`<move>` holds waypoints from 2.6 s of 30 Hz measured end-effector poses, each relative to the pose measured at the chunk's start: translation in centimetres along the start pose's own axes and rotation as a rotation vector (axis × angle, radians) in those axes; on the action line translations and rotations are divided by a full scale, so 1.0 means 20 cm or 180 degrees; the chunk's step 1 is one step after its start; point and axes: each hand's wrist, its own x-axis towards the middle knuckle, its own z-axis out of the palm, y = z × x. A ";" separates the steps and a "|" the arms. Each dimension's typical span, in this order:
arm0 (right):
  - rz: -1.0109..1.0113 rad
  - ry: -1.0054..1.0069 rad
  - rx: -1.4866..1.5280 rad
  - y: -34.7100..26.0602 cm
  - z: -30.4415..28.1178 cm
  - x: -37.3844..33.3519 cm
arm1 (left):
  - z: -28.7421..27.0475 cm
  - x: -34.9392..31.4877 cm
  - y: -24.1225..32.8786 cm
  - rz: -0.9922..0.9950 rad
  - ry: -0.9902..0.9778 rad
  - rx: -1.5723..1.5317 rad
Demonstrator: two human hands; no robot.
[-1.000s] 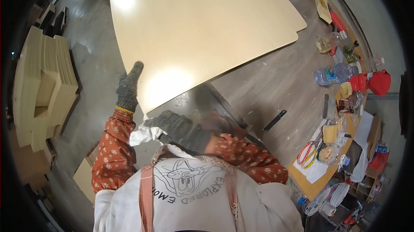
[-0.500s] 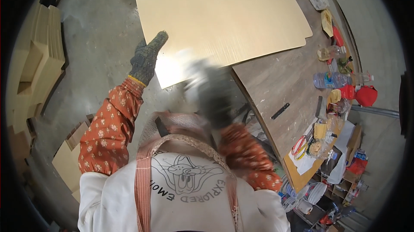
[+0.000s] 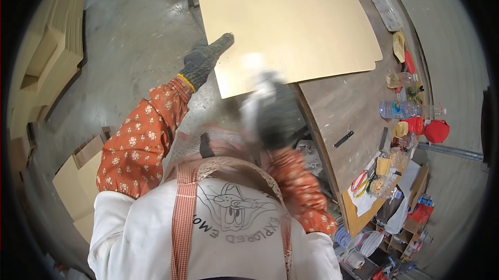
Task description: The person wipes a wooden board with a cloth, rubs the surface with a yellow block, and marks a line along one edge with a pen.
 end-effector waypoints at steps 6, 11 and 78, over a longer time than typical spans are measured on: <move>-0.2525 -0.1433 0.0825 -0.24 0.31 -0.27 | -0.06 -0.02 0.01 0.0100 -0.0243 -0.1259; 0.0764 -0.0709 0.1447 -0.19 -0.07 0.08 | -0.12 -0.06 -0.01 -0.0305 -0.0297 -0.2128; -0.1011 -0.1155 0.0227 -0.33 -0.17 -0.15 | -0.06 -1.02 -0.03 0.0282 0.0434 0.0933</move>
